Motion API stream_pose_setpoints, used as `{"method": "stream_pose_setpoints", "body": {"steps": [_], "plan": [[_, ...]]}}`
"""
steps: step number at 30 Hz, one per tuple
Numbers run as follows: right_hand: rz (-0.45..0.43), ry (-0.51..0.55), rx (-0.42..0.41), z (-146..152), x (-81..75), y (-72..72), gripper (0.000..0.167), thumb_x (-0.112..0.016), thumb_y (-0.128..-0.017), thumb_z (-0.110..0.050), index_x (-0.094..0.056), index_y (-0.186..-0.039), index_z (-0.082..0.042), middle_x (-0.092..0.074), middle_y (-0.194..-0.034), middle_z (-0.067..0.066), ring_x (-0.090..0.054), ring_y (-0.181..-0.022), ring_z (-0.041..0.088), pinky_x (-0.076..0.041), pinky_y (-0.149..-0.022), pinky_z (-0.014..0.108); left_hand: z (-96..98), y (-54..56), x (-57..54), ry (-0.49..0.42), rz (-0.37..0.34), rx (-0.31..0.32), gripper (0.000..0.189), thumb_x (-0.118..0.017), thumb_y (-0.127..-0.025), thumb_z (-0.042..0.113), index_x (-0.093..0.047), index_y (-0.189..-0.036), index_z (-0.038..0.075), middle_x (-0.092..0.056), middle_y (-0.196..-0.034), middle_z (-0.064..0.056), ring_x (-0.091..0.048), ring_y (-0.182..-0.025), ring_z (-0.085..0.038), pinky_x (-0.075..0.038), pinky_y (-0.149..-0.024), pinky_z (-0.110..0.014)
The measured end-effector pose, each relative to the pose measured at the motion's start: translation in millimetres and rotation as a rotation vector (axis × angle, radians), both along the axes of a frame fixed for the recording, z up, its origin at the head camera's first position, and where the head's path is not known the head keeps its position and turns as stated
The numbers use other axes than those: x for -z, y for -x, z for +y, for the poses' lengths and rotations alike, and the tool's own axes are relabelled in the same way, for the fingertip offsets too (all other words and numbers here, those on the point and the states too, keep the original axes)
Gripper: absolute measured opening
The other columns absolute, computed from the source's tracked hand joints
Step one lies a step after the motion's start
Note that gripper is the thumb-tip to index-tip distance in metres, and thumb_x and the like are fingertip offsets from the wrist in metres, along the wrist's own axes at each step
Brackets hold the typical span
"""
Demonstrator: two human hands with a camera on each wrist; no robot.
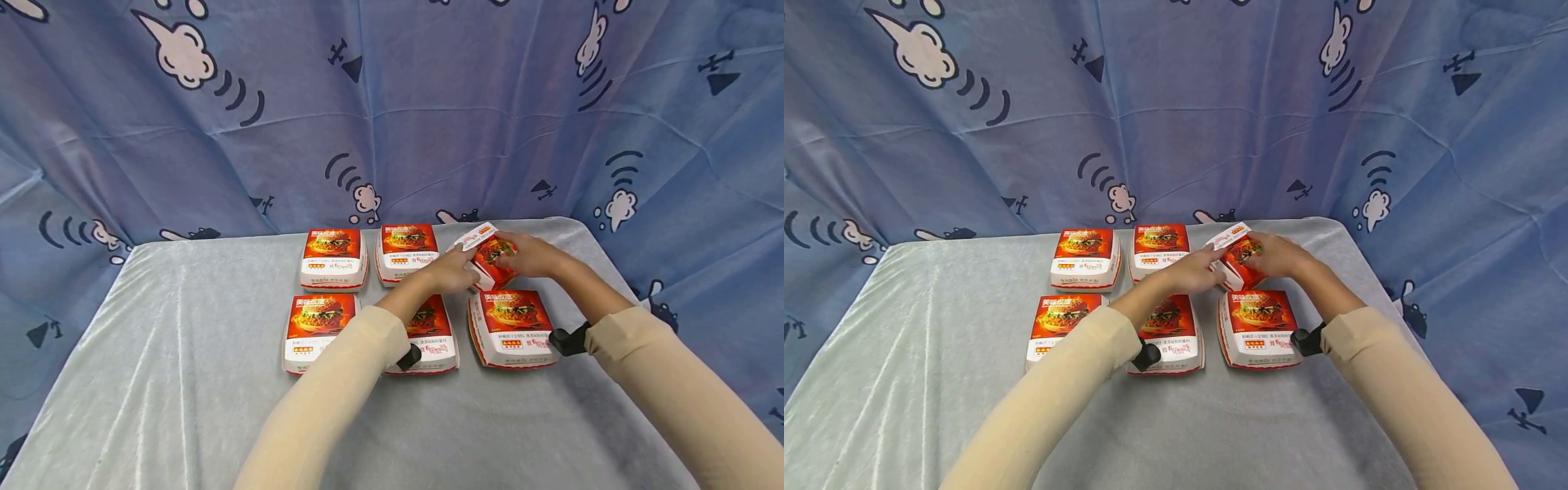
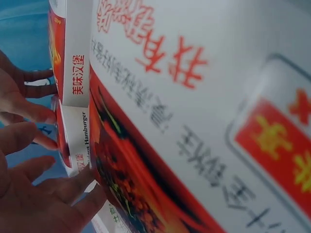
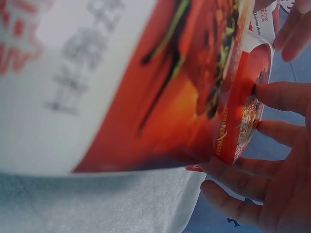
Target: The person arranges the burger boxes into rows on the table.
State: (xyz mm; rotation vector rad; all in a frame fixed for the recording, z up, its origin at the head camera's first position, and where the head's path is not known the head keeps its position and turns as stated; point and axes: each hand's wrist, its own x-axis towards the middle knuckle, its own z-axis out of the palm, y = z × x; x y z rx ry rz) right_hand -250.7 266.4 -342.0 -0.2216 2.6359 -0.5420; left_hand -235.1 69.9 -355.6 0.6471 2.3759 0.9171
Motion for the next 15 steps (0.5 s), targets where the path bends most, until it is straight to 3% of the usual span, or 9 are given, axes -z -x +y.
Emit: {"method": "stream_pose_setpoints", "body": {"steps": [6, 12, 15], "plan": [[0.022, 0.011, 0.02, -1.7, 1.3, -0.4, 0.07, -0.054, -0.1, -0.022, -0.022, -0.153, 0.008, -0.039, -0.143, 0.037, -0.044, -0.123, 0.049, -0.033, -0.105, 0.066, 1.2, -0.7, -0.5, 0.026, 0.007, 0.016, 0.062, -0.047, -0.098, 0.022, -0.03, -0.158, 0.013, -0.016, -0.165, -0.012, -0.016, -0.151, -0.026, -0.02, -0.12, -0.038], [0.046, -0.025, 0.152, -7.5, -1.3, -5.7, 0.082, -0.052, -0.1, -0.035, -0.012, -0.152, 0.015, -0.033, -0.145, 0.041, -0.041, -0.125, 0.053, -0.036, -0.103, 0.065, 1.0, -0.6, -1.4, 0.032, 0.011, 0.031, 0.063, -0.047, -0.098, 0.022, -0.03, -0.158, 0.013, -0.017, -0.165, -0.013, -0.017, -0.151, -0.025, -0.02, -0.12, -0.036], [0.029, -0.051, 0.18, -12.4, -3.3, -8.9, 0.088, -0.054, -0.098, -0.039, -0.009, -0.151, 0.017, -0.032, -0.145, 0.042, -0.044, -0.122, 0.053, -0.04, -0.101, 0.064, 0.1, -0.3, -1.8, 0.036, 0.017, 0.037, 0.062, -0.045, -0.098, 0.022, -0.03, -0.157, 0.012, -0.02, -0.164, -0.014, -0.018, -0.151, -0.025, -0.019, -0.12, -0.036]]}}
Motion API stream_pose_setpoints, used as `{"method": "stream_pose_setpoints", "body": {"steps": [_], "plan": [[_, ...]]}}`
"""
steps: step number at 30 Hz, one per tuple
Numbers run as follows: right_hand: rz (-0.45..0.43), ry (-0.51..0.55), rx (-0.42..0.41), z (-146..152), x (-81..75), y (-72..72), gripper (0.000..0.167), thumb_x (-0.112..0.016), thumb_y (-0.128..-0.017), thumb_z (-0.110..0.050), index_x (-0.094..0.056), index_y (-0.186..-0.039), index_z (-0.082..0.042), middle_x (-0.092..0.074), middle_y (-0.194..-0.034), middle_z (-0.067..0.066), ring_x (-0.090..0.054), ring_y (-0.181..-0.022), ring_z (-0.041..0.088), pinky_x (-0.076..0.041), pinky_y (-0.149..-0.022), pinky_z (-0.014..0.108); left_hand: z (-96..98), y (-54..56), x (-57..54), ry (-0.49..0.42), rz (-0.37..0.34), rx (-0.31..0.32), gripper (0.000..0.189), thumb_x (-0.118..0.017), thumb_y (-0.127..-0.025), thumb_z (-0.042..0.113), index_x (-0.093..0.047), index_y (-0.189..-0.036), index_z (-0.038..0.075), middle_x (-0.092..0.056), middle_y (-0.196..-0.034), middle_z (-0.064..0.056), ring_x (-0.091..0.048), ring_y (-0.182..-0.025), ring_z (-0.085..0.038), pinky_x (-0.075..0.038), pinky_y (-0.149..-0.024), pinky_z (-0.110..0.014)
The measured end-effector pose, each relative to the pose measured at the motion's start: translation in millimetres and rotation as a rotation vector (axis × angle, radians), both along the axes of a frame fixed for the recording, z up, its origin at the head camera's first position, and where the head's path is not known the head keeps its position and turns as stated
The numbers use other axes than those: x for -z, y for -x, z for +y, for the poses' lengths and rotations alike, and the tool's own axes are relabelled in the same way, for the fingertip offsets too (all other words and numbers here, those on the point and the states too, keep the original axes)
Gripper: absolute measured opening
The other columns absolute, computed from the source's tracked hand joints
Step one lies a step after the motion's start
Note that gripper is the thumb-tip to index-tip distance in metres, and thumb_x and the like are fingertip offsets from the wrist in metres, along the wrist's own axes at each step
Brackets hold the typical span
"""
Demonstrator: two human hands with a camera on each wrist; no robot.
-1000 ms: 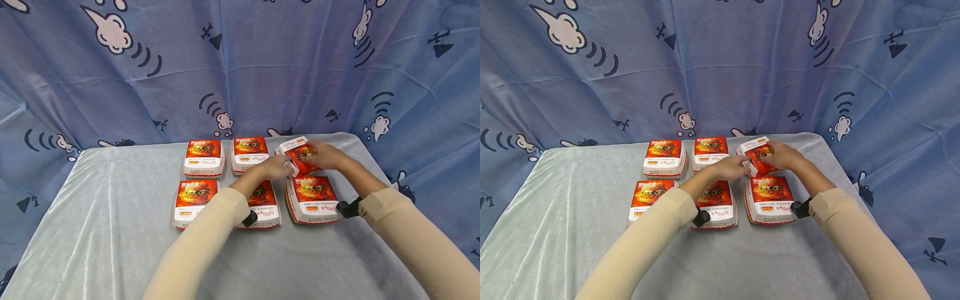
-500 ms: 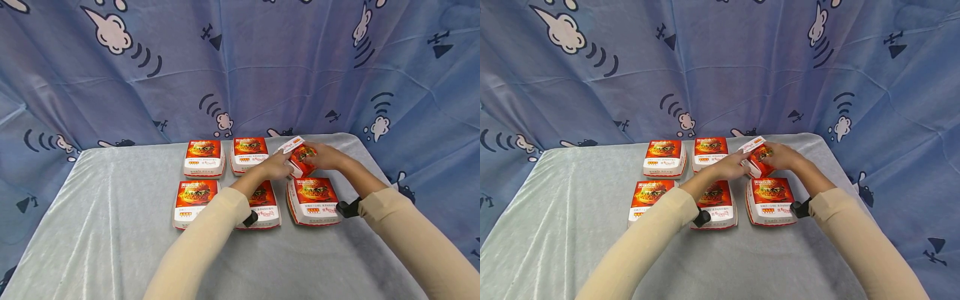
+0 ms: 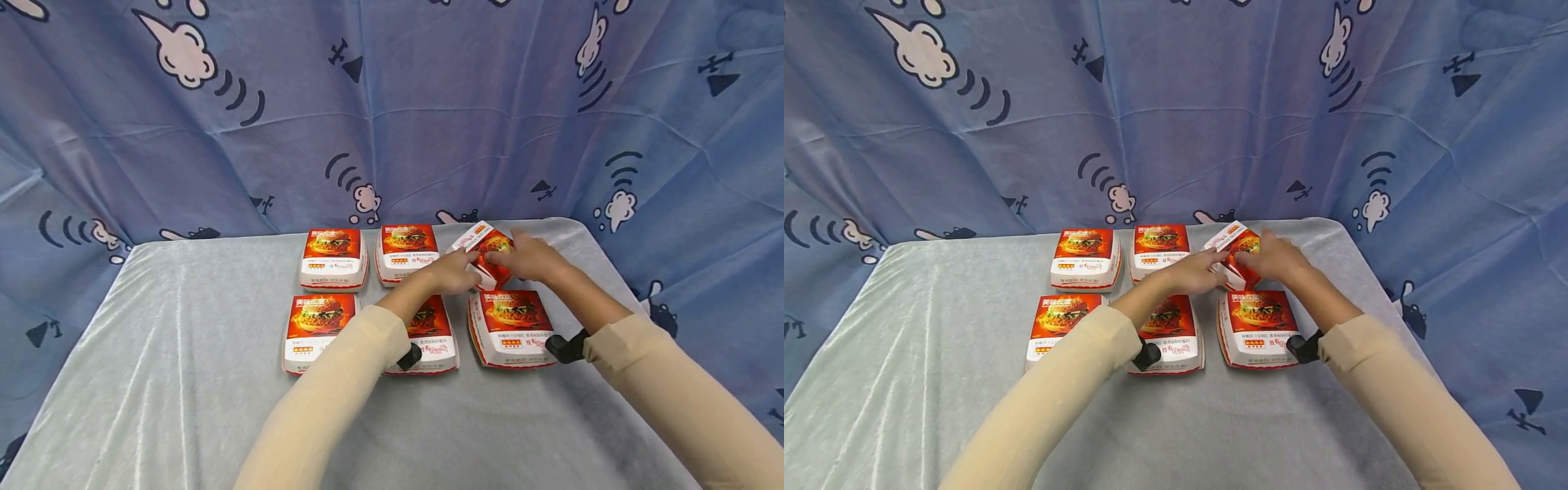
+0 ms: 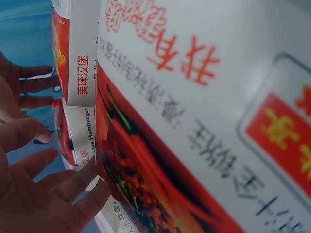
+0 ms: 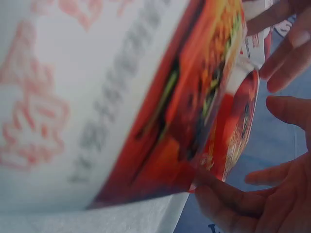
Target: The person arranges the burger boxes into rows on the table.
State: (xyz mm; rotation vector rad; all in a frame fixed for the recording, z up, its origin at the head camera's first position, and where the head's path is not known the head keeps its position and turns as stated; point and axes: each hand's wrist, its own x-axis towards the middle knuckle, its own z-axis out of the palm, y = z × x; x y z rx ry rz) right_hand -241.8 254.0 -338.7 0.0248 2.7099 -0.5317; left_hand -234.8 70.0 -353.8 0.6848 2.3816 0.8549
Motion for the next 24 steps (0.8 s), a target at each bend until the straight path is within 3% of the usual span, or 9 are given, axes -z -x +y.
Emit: {"method": "stream_pose_setpoints", "body": {"steps": [5, 10, 17, 24], "plan": [[-0.008, -0.019, -0.004, -3.6, 1.0, -1.7, 0.09, -0.058, -0.097, -0.04, -0.014, -0.149, 0.018, -0.04, -0.138, 0.041, -0.047, -0.118, 0.051, -0.042, -0.099, 0.062, -1.1, -0.2, 0.4, -0.003, -0.002, -0.002, 0.06, -0.045, -0.099, 0.021, -0.032, -0.157, 0.011, -0.022, -0.163, -0.013, -0.019, -0.15, -0.024, -0.02, -0.119, -0.035], [-0.012, 0.0, -0.025, 0.1, 4.0, -0.9, 0.08, -0.061, -0.096, -0.036, -0.026, -0.146, 0.016, -0.05, -0.127, 0.034, -0.051, -0.108, 0.043, -0.045, -0.094, 0.057, -2.0, -1.4, 1.3, -0.017, 0.003, -0.036, 0.061, -0.046, -0.099, 0.02, -0.03, -0.157, 0.011, -0.017, -0.164, -0.014, -0.017, -0.151, -0.025, -0.02, -0.12, -0.037], [-0.034, 0.038, -0.093, 9.2, 5.3, 2.9, 0.073, -0.06, -0.097, -0.028, -0.027, -0.148, 0.012, -0.054, -0.12, 0.03, -0.056, -0.096, 0.037, -0.052, -0.077, 0.044, -2.5, -2.9, 1.4, -0.06, -0.009, -0.087, 0.062, -0.047, -0.099, 0.019, -0.027, -0.158, 0.013, -0.015, -0.164, -0.018, -0.017, -0.151, -0.027, -0.02, -0.12, -0.04], [-0.061, 0.071, -0.128, 13.4, 5.5, 4.5, 0.073, -0.058, -0.098, -0.023, -0.021, -0.152, 0.009, -0.049, -0.131, 0.032, -0.049, -0.11, 0.043, -0.044, -0.097, 0.059, -1.8, -3.4, 1.1, -0.054, -0.018, -0.06, 0.061, -0.047, -0.099, 0.02, -0.03, -0.157, 0.009, -0.027, -0.161, -0.016, -0.025, -0.147, -0.023, -0.024, -0.117, -0.033]]}}
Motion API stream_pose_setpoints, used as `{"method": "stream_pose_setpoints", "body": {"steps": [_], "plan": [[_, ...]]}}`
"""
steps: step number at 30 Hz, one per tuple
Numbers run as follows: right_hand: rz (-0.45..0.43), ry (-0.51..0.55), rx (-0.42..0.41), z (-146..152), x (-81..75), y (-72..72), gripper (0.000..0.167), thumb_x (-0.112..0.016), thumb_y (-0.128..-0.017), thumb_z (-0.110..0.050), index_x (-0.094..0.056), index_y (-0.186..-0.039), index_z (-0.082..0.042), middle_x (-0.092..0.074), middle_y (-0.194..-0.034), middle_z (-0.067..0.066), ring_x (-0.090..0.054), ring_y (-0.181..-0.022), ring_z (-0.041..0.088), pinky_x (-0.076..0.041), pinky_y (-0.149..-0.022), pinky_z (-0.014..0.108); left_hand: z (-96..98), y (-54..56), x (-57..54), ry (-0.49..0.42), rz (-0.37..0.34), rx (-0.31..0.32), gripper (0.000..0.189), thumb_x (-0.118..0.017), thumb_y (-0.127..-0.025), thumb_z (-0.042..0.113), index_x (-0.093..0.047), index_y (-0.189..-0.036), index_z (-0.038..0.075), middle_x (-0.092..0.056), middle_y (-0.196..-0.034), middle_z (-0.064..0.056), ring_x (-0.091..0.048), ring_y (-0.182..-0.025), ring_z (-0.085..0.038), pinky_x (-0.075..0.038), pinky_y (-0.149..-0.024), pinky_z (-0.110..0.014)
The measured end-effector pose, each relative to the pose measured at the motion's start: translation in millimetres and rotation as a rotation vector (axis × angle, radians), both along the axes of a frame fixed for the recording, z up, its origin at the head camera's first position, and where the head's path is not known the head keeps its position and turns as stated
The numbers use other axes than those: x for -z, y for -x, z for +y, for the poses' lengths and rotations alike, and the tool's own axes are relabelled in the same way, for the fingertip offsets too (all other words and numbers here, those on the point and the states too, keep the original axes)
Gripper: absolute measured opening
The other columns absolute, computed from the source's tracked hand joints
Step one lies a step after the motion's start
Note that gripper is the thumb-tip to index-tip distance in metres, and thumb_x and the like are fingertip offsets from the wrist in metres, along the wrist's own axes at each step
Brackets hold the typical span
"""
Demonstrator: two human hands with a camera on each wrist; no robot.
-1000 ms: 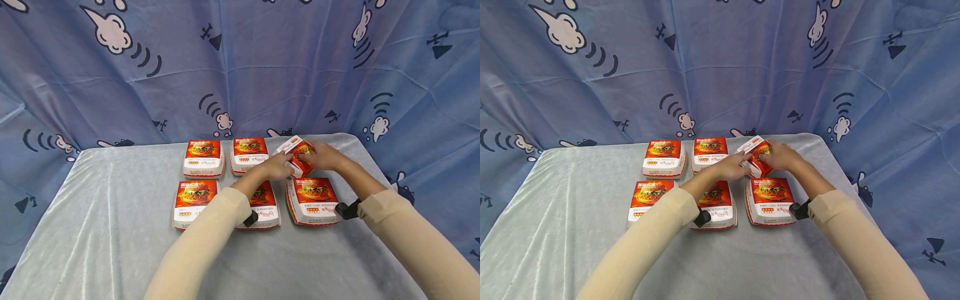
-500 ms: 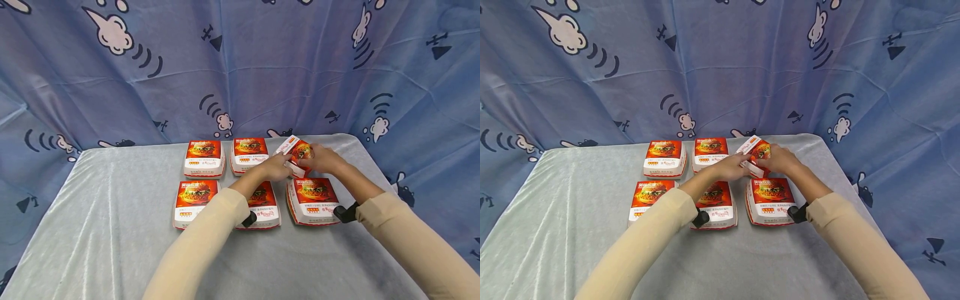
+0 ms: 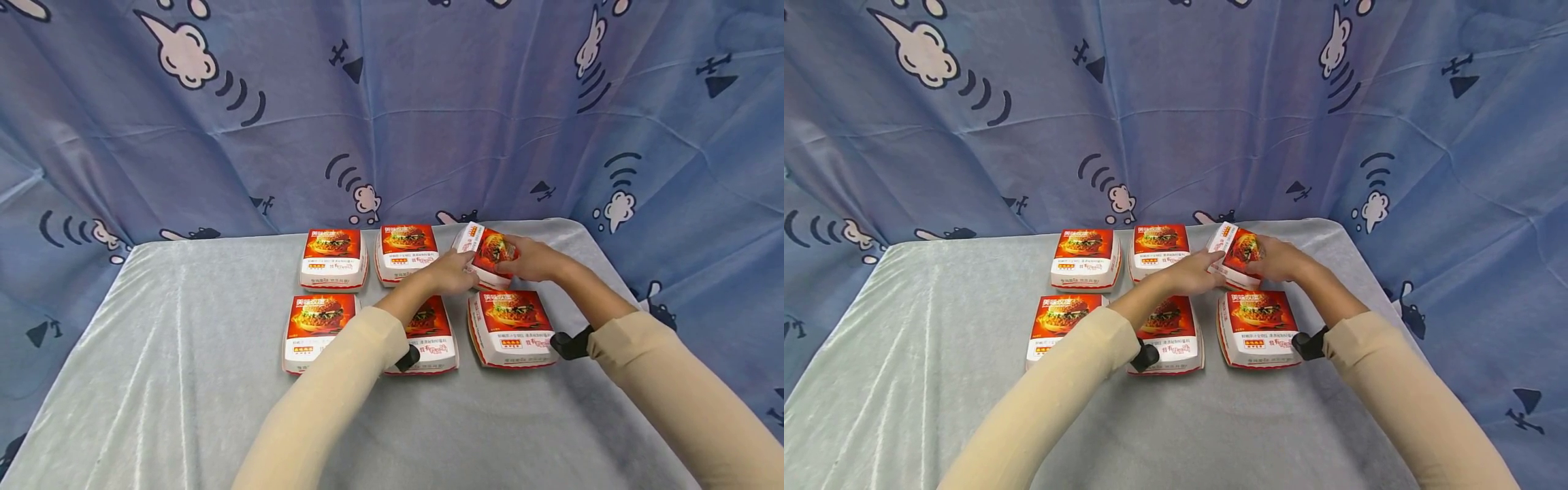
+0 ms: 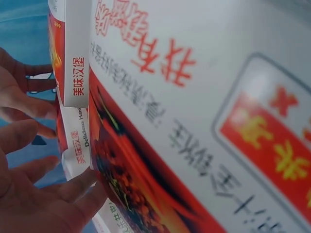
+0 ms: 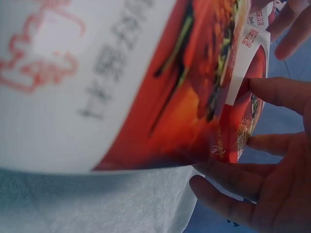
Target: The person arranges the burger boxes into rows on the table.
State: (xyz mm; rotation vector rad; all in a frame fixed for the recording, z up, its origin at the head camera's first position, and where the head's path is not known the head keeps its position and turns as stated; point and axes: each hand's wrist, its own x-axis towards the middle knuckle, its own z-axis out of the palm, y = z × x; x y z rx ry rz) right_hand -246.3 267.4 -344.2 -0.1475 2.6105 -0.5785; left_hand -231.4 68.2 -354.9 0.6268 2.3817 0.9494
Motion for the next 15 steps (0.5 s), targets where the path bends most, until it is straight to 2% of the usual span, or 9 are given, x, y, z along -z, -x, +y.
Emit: {"method": "stream_pose_setpoints", "body": {"steps": [5, 8, 12, 15], "plan": [[-0.004, 0.019, -0.015, 2.0, -0.1, 0.0, 0.072, -0.057, -0.098, -0.018, -0.02, -0.153, 0.01, -0.047, -0.133, 0.034, -0.048, -0.113, 0.045, -0.04, -0.101, 0.063, 0.1, -0.6, 0.2, 0.002, -0.003, 0.006, 0.06, -0.05, -0.099, 0.02, -0.033, -0.155, 0.004, -0.04, -0.155, -0.014, -0.038, -0.138, -0.02, -0.03, -0.112, -0.026], [0.001, 0.008, -0.011, 2.3, 0.0, 0.1, 0.072, -0.057, -0.097, -0.017, -0.02, -0.153, 0.009, -0.046, -0.134, 0.034, -0.048, -0.113, 0.044, -0.041, -0.1, 0.062, 0.5, -1.0, 0.8, 0.0, -0.009, 0.004, 0.06, -0.051, -0.1, 0.021, -0.034, -0.154, 0.003, -0.042, -0.154, -0.013, -0.04, -0.137, -0.019, -0.031, -0.111, -0.025], [0.017, 0.0, 0.008, 1.7, -1.7, -0.9, 0.071, -0.057, -0.098, -0.019, -0.02, -0.152, 0.01, -0.048, -0.129, 0.035, -0.059, -0.096, 0.038, -0.052, -0.086, 0.05, 1.0, -1.6, 1.3, 0.002, -0.01, 0.006, 0.059, -0.052, -0.1, 0.022, -0.035, -0.153, 0.002, -0.041, -0.154, -0.013, -0.038, -0.14, -0.02, -0.03, -0.113, -0.026], [0.014, 0.008, 0.04, -0.7, -4.9, -2.4, 0.072, -0.057, -0.1, -0.022, -0.019, -0.152, 0.01, -0.05, -0.125, 0.035, -0.064, -0.08, 0.031, -0.055, -0.075, 0.044, 1.0, -2.2, 1.1, 0.011, -0.007, 0.012, 0.059, -0.051, -0.1, 0.023, -0.036, -0.154, 0.003, -0.041, -0.155, -0.013, -0.037, -0.141, -0.02, -0.03, -0.114, -0.027]]}}
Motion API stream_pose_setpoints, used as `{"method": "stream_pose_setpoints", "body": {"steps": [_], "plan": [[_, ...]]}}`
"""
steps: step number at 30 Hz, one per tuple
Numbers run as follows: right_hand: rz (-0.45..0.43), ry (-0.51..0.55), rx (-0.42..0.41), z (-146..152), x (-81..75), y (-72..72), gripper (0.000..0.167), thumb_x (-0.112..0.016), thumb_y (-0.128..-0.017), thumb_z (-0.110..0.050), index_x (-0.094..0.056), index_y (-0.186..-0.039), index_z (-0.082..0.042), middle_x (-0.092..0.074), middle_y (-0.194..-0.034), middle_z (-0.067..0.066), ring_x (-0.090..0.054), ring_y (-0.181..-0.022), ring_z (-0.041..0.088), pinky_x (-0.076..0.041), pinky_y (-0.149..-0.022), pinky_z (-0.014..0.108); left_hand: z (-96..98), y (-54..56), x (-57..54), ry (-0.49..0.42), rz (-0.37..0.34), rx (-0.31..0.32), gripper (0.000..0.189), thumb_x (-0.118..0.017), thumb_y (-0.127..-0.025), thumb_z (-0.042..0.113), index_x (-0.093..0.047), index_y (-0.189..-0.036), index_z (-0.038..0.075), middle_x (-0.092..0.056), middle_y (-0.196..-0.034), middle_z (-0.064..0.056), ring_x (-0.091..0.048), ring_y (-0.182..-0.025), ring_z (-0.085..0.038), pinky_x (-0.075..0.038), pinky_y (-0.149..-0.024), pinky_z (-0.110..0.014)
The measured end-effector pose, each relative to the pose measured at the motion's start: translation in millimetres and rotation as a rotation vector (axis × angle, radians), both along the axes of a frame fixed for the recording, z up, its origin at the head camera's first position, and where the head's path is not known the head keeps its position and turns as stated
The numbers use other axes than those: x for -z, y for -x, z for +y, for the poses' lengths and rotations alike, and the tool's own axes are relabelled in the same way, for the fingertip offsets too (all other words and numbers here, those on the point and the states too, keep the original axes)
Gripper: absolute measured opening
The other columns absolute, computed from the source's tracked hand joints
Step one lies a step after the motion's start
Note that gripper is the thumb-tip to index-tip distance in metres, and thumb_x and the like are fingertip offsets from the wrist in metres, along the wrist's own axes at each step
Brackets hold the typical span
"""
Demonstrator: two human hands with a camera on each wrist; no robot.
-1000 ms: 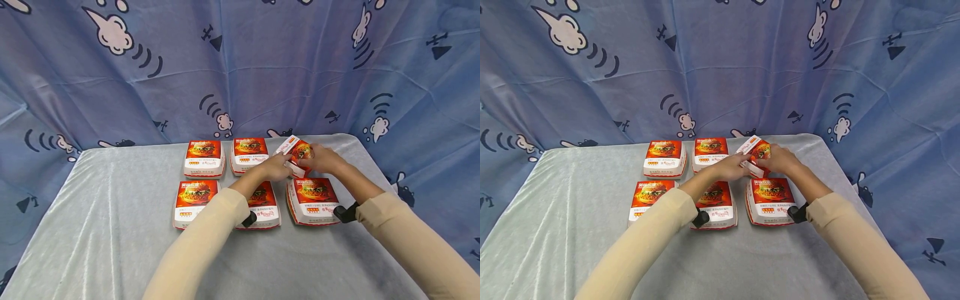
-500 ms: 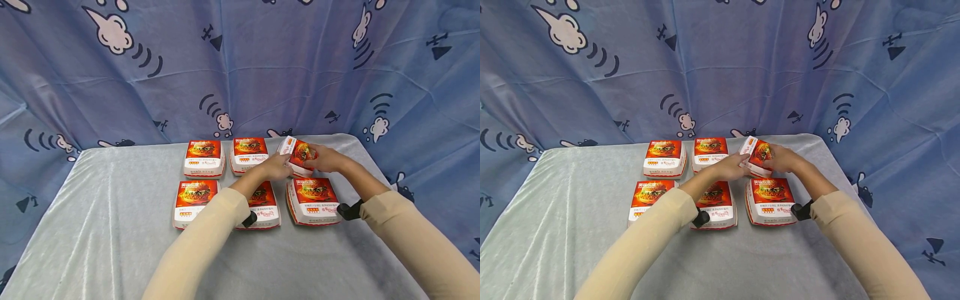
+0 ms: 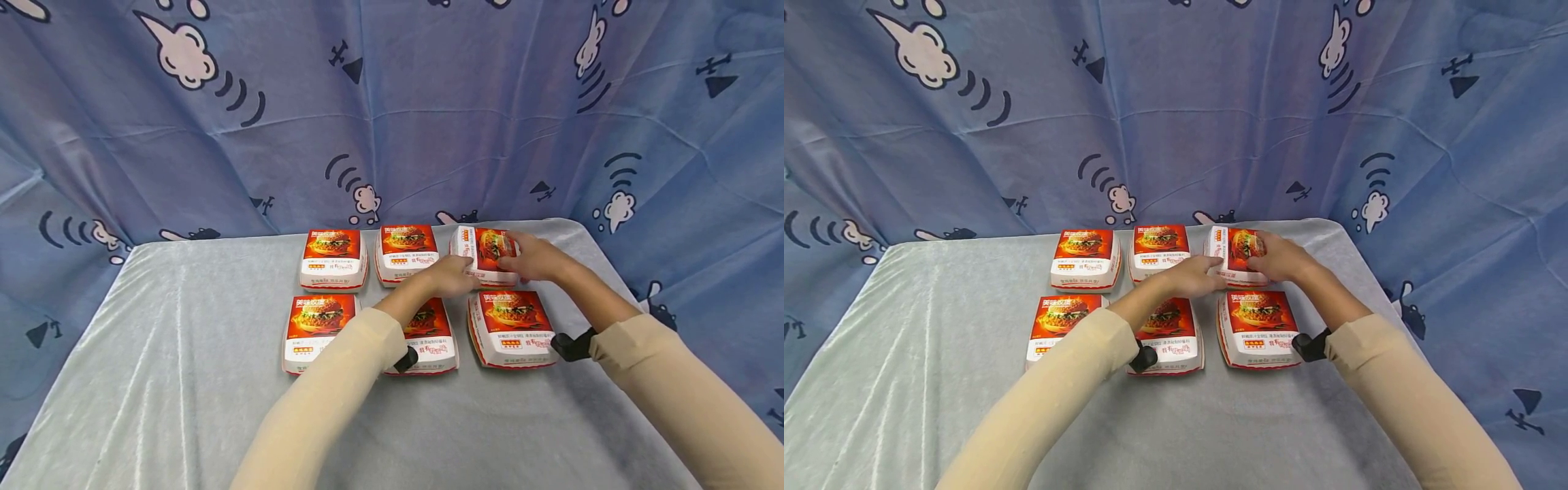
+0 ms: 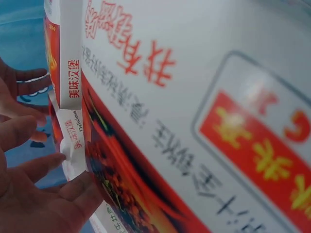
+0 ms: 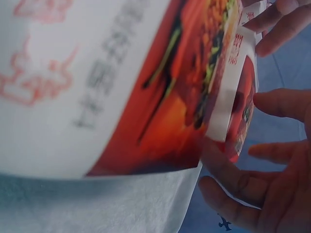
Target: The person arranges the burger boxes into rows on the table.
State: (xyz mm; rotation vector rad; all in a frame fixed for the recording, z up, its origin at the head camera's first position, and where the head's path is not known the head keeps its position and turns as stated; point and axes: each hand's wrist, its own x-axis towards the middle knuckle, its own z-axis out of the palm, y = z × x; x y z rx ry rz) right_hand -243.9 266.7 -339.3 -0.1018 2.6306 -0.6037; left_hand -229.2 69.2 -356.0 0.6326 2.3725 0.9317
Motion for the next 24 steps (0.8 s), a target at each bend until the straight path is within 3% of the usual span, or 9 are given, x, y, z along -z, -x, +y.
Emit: {"method": "stream_pose_setpoints", "body": {"steps": [7, 12, 16, 20, 24], "plan": [[0.008, 0.016, 0.038, -6.8, -2.3, -0.7, 0.072, -0.056, -0.1, -0.034, -0.026, -0.149, 0.01, -0.053, -0.119, 0.033, -0.065, -0.074, 0.03, -0.054, -0.066, 0.042, -0.2, -2.3, -2.7, 0.005, -0.006, 0.02, 0.056, -0.05, -0.101, 0.023, -0.039, -0.153, 0.005, -0.041, -0.155, -0.011, -0.034, -0.144, -0.02, -0.028, -0.115, -0.027], [0.018, -0.024, 0.044, -9.7, 2.1, 2.4, 0.077, -0.056, -0.099, -0.038, -0.026, -0.147, 0.013, -0.047, -0.128, 0.035, -0.06, -0.087, 0.037, -0.052, -0.065, 0.039, 0.7, -5.4, -3.9, 0.007, -0.023, 0.033, 0.055, -0.048, -0.102, 0.023, -0.039, -0.153, 0.005, -0.041, -0.155, -0.01, -0.035, -0.143, -0.019, -0.029, -0.115, -0.028], [0.033, -0.049, 0.033, -11.6, 5.0, 3.8, 0.079, -0.056, -0.099, -0.039, -0.026, -0.147, 0.016, -0.044, -0.135, 0.037, -0.052, -0.104, 0.043, -0.052, -0.079, 0.048, 1.4, -5.6, -2.5, 0.019, -0.03, 0.036, 0.055, -0.047, -0.102, 0.024, -0.038, -0.153, 0.007, -0.041, -0.155, -0.009, -0.035, -0.143, -0.019, -0.029, -0.115, -0.029], [0.039, -0.058, 0.024, -12.3, 5.9, 4.4, 0.079, -0.056, -0.1, -0.036, -0.023, -0.147, 0.018, -0.039, -0.141, 0.039, -0.047, -0.116, 0.047, -0.044, -0.097, 0.058, 1.3, -5.9, -1.9, 0.023, -0.041, 0.032, 0.055, -0.048, -0.102, 0.026, -0.038, -0.154, 0.009, -0.042, -0.155, -0.008, -0.036, -0.142, -0.019, -0.03, -0.115, -0.031], [0.043, -0.057, 0.02, -12.3, 5.8, 4.8, 0.078, -0.056, -0.1, -0.033, -0.023, -0.146, 0.019, -0.038, -0.141, 0.04, -0.044, -0.123, 0.05, -0.039, -0.103, 0.061, 0.3, -6.4, -3.1, 0.034, -0.033, 0.043, 0.055, -0.048, -0.103, 0.027, -0.038, -0.154, 0.01, -0.042, -0.154, -0.008, -0.037, -0.142, -0.019, -0.03, -0.115, -0.03]]}}
